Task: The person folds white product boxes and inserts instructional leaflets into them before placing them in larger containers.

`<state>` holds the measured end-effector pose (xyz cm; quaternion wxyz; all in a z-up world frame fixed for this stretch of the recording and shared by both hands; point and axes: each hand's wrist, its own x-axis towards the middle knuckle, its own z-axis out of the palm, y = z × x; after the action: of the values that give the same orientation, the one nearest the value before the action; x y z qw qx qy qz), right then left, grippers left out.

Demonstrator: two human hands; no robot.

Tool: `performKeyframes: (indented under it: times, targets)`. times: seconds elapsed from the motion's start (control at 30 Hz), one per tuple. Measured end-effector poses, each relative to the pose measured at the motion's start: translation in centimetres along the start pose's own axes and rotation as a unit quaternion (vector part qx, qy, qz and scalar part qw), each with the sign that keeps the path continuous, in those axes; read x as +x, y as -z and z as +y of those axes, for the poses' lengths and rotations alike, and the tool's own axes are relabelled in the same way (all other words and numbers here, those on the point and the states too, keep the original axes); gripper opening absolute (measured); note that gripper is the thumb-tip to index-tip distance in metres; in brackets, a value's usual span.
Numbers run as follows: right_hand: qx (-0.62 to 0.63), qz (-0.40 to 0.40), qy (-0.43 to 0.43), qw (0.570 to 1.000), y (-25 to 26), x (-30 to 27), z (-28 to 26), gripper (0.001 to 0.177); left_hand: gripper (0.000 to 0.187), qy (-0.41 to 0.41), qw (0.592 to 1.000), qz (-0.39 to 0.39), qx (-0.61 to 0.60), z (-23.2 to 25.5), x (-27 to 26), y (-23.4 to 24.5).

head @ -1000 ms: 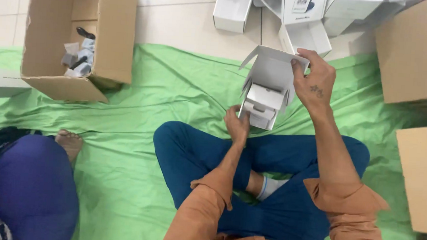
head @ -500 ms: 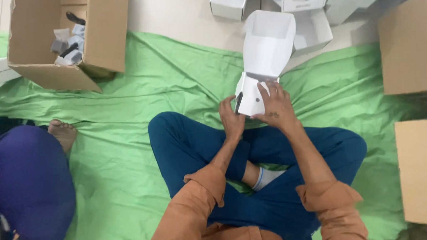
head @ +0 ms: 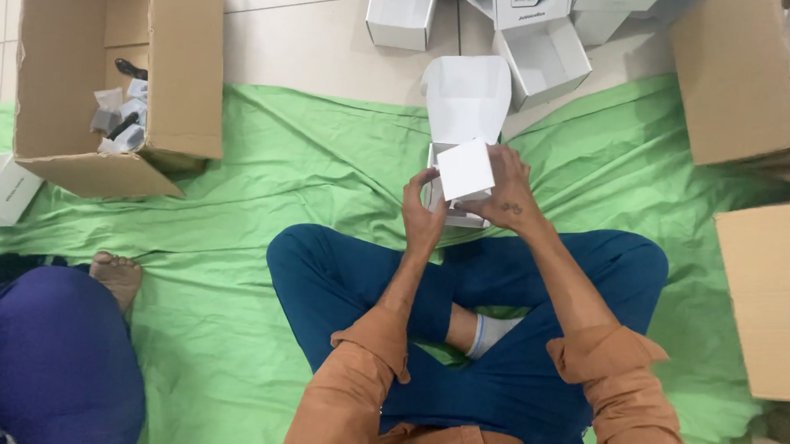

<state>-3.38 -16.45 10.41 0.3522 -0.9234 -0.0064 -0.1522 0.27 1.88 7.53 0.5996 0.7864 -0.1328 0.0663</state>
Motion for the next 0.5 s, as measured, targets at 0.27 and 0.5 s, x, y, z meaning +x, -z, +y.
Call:
performKeyframes:
  times: [0.27,0.5]
  targets:
    - [0.011,0.118,-0.079,0.99,8.2,-4.8,-3.5,0.089,0.051,0.0,0.966,-0.1,-0.238,7.6,-1.2,-2.4]
    - [-0.128,0.212,-0.154,0.957,18.5,-12.7,-5.1,0.098,0.053,-0.008,0.919,-0.363,-0.15,18.9,-3.6,-11.2]
